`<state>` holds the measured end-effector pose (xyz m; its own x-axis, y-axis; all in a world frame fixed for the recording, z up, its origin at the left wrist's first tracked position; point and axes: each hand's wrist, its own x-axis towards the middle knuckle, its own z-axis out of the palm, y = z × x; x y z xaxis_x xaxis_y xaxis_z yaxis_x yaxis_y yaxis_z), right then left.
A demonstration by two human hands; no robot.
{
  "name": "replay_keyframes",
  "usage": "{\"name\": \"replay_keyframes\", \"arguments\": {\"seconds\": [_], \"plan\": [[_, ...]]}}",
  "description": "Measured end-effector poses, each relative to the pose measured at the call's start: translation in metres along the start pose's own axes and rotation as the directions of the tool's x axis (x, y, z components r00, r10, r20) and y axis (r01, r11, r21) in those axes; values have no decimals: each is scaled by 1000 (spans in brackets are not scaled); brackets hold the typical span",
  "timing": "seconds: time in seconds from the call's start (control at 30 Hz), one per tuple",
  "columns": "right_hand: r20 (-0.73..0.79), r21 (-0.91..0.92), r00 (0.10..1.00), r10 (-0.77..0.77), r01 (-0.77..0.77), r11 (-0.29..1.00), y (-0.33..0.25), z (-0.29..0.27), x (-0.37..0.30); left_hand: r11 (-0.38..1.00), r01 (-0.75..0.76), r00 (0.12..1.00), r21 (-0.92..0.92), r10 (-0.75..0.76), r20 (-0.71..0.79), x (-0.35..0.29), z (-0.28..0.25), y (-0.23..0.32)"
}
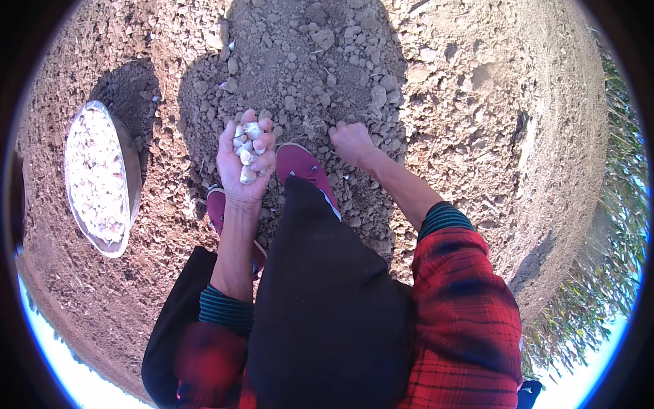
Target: The person sits on a small stool in a tilled garden bed and plants garlic cloves by hand. They take cloves from a metal tray, place them into the soil at regular intervals, and occasionally cover them with soil.
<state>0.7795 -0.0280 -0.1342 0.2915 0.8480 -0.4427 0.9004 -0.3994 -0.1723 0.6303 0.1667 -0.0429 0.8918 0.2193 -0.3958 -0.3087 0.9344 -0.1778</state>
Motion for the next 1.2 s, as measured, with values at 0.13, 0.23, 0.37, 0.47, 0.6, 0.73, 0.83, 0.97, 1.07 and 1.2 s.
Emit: {"name": "replay_keyframes", "arguments": {"seconds": [0.13,0.23,0.37,0.47,0.6,0.73,0.83,0.97,1.07,1.2], "plan": [[-21,47,994,110,-109,993,-17,-24,0,999,-7,997,-53,2,-82,4,-15,-17],[-275,356,948,158,-52,933,-40,-60,-14,1000,-16,994,-14,14,-105,6,-22,-12],[-480,642,877,-30,375,668,-79,-109,-26,988,-47,971,147,80,-225,11,-27,-8],[-491,476,836,-245,493,729,-97,-118,-9,932,-62,909,357,201,-366,13,-27,-12],[-420,430,846,-329,505,749,-98,-113,-2,920,7,939,391,129,-320,9,-27,-19],[-459,542,875,-156,415,731,-106,-117,-16,897,75,929,435,95,-357,10,-28,-30],[-376,583,918,-127,341,737,-102,-126,-28,876,95,916,474,109,-386,14,-29,-35],[-120,988,957,265,141,-64,-45,-124,-69,940,147,954,309,-52,-294,12,-28,-34],[-2,1000,830,557,-3,8,34,-101,-108,943,123,960,310,-35,-277,13,-27,-28],[356,715,483,800,-692,100,83,-43,-166,948,89,970,306,-13,-244,14,-25,-23]]}}
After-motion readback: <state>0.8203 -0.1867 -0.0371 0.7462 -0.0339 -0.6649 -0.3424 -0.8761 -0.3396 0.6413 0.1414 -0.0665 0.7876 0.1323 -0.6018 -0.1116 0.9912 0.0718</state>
